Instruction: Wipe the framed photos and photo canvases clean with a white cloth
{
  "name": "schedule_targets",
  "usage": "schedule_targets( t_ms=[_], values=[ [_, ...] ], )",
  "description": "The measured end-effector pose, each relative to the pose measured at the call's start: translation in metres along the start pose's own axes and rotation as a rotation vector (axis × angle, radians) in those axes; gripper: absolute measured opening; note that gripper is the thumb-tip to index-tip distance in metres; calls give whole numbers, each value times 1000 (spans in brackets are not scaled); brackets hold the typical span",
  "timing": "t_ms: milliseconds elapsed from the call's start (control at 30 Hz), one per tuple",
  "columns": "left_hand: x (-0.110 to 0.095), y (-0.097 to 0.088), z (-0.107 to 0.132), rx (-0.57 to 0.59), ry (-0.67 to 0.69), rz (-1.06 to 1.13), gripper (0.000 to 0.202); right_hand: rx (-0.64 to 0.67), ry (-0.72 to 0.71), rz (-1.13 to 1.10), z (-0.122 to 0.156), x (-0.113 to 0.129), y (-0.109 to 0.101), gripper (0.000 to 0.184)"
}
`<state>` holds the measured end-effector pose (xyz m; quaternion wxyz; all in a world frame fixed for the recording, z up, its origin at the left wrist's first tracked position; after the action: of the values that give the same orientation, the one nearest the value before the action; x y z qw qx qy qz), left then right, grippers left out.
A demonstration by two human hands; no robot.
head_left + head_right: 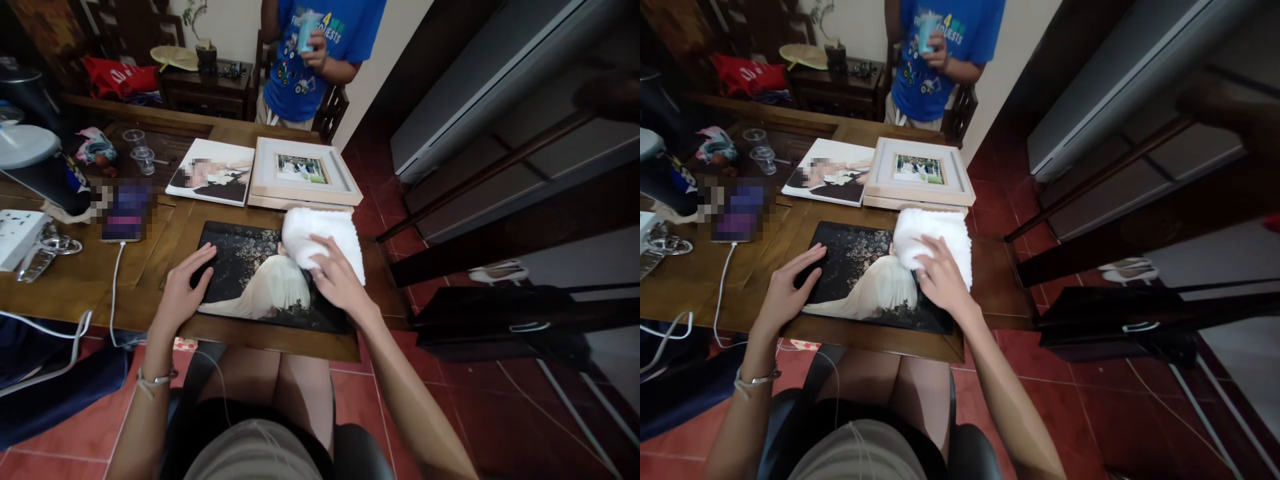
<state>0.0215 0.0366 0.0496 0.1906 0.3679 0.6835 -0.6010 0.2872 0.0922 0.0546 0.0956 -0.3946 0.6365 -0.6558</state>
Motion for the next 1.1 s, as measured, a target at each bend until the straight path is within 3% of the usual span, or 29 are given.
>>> schedule_targets(
  t_ms=[67, 167, 400, 533, 600, 700, 833, 933, 1000, 1100],
  values=[
    [0, 0, 0, 0, -2, 3, 35, -3, 65, 89, -11, -8, 1, 21],
    [1, 0, 0, 0, -2, 6, 35, 31, 79, 151, -4, 4, 9, 20],
    [2, 0, 0, 7, -9, -6, 35, 65, -87, 28, 74, 89, 7, 17],
    [2, 1, -1, 12, -15, -5, 36, 175, -266, -181, 89, 117, 2, 16],
    [2, 0, -1, 12, -13, -5, 36, 161, -308, -249, 81, 111, 0, 17],
    [1, 0, -1, 10, -5, -7, 36, 72, -275, -244, 53, 79, 0, 19],
    [1, 0, 0, 2, 7, -2, 36, 25, -119, -58, 9, 29, 4, 22],
    [2, 0, 0, -5, 13, 3, 35, 19, 36, 95, -6, 6, 4, 24],
    [2, 0, 0, -4, 17, 7, 36, 43, 73, 153, -3, 8, 8, 22],
    [2, 0, 0, 0, 18, 5, 36, 57, 17, 162, 21, 36, 15, 19]
  ],
)
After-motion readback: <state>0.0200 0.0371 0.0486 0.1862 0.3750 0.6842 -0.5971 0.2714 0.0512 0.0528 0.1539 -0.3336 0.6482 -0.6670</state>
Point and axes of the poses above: each hand's wrist, its own z-axis away from the middle knuckle, its own y-axis out of the palm, x = y × z, the point moved 8 cm from there along -z, towards the middle knuckle, and after that the axes turned 13 degrees about x, right-handed, at the moved point
